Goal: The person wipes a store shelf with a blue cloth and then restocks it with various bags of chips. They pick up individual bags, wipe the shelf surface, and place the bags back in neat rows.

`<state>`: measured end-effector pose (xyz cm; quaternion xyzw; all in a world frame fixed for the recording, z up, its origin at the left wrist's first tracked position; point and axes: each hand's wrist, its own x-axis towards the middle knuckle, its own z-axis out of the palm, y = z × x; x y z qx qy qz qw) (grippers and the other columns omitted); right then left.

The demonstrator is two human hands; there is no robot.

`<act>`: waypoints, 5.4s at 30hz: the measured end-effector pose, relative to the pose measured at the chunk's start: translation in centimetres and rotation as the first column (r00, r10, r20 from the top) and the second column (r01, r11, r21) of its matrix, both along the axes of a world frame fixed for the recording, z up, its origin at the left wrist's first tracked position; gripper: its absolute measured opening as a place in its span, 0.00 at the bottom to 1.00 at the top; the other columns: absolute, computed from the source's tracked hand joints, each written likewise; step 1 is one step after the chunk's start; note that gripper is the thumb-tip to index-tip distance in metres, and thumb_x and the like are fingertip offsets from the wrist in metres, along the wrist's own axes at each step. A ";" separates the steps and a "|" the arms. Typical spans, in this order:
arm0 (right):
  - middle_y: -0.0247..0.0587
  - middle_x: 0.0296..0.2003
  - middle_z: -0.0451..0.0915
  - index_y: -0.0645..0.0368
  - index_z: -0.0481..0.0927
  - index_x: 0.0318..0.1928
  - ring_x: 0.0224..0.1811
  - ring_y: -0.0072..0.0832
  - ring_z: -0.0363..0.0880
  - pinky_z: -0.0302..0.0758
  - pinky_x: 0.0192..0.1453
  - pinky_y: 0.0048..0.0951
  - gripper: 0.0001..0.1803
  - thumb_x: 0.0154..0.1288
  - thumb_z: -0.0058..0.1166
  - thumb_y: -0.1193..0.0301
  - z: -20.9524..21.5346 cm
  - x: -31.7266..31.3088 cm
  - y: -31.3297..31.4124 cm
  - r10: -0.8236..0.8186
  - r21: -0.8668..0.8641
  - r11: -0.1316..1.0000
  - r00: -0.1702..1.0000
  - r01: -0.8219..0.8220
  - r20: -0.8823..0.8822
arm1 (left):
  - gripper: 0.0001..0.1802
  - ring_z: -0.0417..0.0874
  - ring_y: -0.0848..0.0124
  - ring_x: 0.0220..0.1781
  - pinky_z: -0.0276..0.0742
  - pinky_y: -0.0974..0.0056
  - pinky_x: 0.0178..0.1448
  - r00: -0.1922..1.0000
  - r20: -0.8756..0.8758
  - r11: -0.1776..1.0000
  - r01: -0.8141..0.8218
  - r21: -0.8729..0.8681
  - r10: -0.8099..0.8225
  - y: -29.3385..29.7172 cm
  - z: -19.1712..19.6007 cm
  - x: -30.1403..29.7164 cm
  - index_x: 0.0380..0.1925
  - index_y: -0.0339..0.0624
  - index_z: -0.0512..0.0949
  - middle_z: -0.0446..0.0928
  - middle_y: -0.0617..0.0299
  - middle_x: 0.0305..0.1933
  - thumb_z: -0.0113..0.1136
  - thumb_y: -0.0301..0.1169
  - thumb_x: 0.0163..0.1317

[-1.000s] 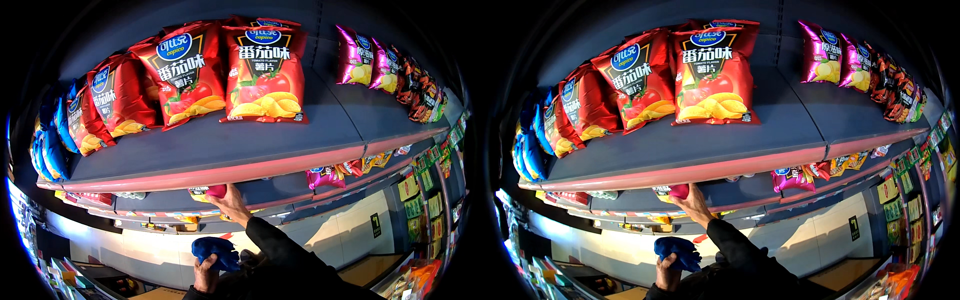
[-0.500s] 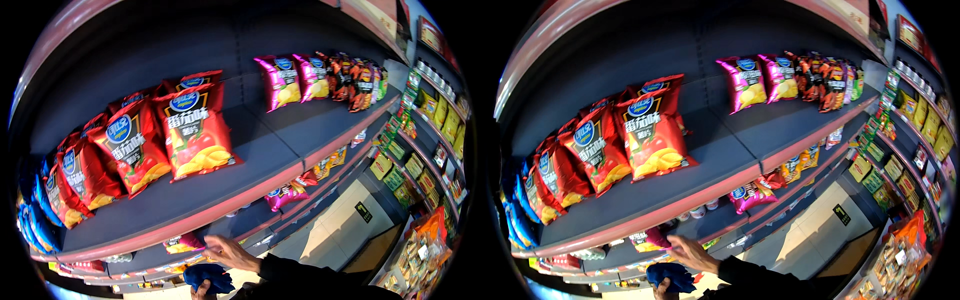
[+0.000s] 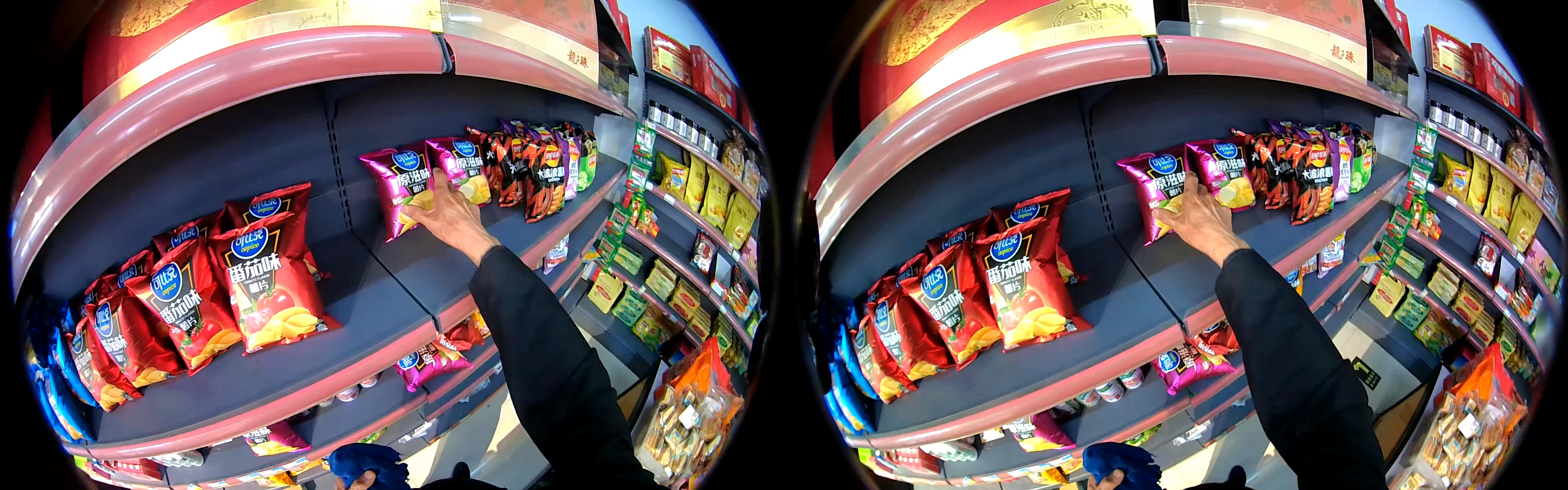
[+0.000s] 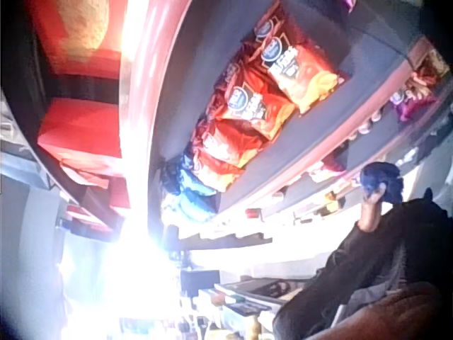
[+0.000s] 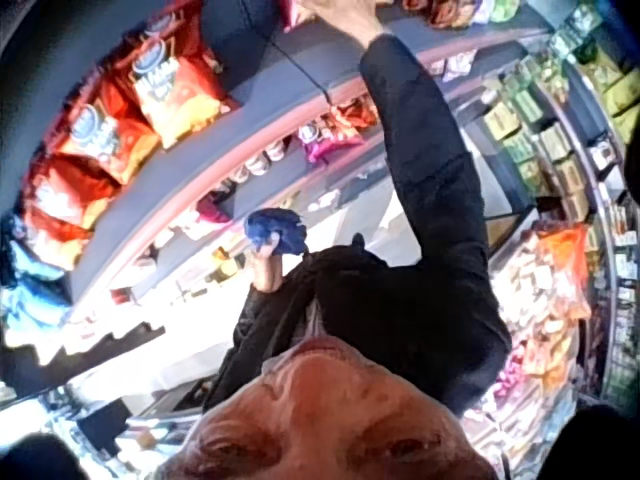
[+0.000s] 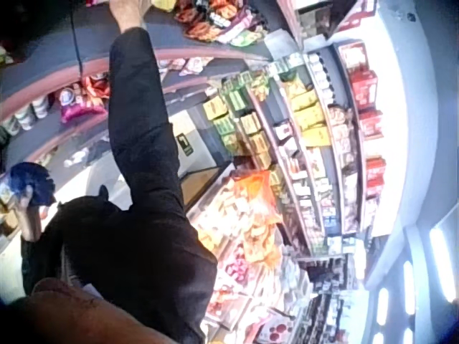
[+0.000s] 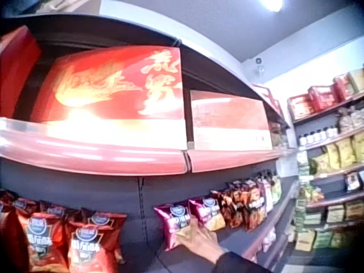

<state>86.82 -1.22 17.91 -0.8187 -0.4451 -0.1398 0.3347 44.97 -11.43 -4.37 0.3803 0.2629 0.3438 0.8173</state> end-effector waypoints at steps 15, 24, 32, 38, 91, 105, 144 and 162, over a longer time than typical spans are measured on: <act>0.69 0.70 0.68 0.74 0.44 0.78 0.73 0.59 0.69 0.68 0.76 0.41 0.72 0.51 0.74 0.41 -2.5 5.8 6.8 0.098 0.101 0.992 0.955 -0.073 -0.279 | 0.29 0.88 0.59 0.43 0.87 0.58 0.45 0.974 -0.049 0.975 -0.223 -0.009 0.222 -1.9 -3.7 3.6 0.60 0.34 0.71 0.82 0.49 0.48 0.66 0.38 0.64; 0.54 0.61 0.77 0.66 0.48 0.79 0.65 0.39 0.77 0.70 0.72 0.37 0.66 0.53 0.78 0.49 -2.2 5.4 2.2 0.579 0.492 0.809 0.577 -0.322 -0.576 | 0.27 0.87 0.61 0.44 0.85 0.59 0.48 0.985 -0.024 0.985 -0.173 -0.006 0.173 -2.0 -2.7 5.0 0.58 0.35 0.72 0.83 0.50 0.47 0.65 0.38 0.65; 0.42 0.64 0.75 0.62 0.62 0.74 0.68 0.33 0.74 0.70 0.73 0.40 0.45 0.63 0.68 0.57 -3.7 -5.1 -10.9 0.882 0.792 0.469 0.163 -0.390 -0.443 | 0.33 0.86 0.59 0.50 0.83 0.56 0.55 0.980 0.068 0.982 -0.188 0.001 0.188 -1.5 -0.5 4.6 0.61 0.35 0.69 0.82 0.49 0.52 0.71 0.38 0.61; 0.47 0.70 0.72 0.61 0.61 0.76 0.71 0.39 0.73 0.71 0.75 0.43 0.37 0.73 0.61 0.66 -15.1 -7.0 -21.2 0.666 0.710 0.656 -0.244 -0.257 -0.705 | 0.40 0.83 0.50 0.59 0.77 0.46 0.67 0.983 0.026 0.980 -0.181 -0.086 0.183 -2.2 1.2 2.5 0.67 0.32 0.66 0.80 0.45 0.58 0.73 0.29 0.54; 0.61 0.65 0.72 0.63 0.62 0.73 0.67 0.56 0.72 0.71 0.70 0.50 0.40 0.67 0.68 0.69 -34.3 -32.5 -4.2 0.423 0.217 0.905 0.824 -0.365 -0.377 | 0.26 0.85 0.68 0.52 0.78 0.61 0.61 0.956 -0.140 0.964 -0.265 -0.020 0.259 7.2 -9.2 -7.5 0.58 0.35 0.77 0.85 0.57 0.51 0.72 0.34 0.63; 0.57 0.73 0.66 0.55 0.70 0.73 0.74 0.55 0.67 0.69 0.74 0.51 0.39 0.64 0.68 0.58 -26.9 -31.2 -14.0 0.788 0.166 0.615 0.590 -0.771 -0.178 | 0.41 0.73 0.59 0.70 0.71 0.52 0.72 0.978 0.119 0.980 0.183 -0.073 -0.174 2.1 -4.2 -6.9 0.70 0.35 0.65 0.72 0.52 0.68 0.67 0.49 0.66; 0.49 0.59 0.78 0.57 0.76 0.65 0.64 0.50 0.77 0.75 0.65 0.46 0.27 0.66 0.56 0.66 -2.1 -0.4 10.4 0.832 -0.204 0.550 0.552 -0.810 0.049 | 0.32 0.68 0.47 0.77 0.67 0.45 0.72 0.436 -0.134 -0.097 0.468 0.878 0.890 10.6 13.7 11.6 0.52 0.33 0.82 0.74 0.49 0.72 0.64 0.54 0.66; 0.50 0.56 0.78 0.48 0.74 0.65 0.61 0.50 0.78 0.71 0.64 0.52 0.29 0.61 0.56 0.75 -4.0 13.1 8.8 0.531 -0.523 0.787 0.792 -0.328 0.302 | 0.39 0.66 0.44 0.78 0.65 0.44 0.77 0.376 -0.198 -0.005 0.474 0.880 0.905 10.3 13.8 12.3 0.52 0.33 0.82 0.72 0.49 0.73 0.48 0.64 0.73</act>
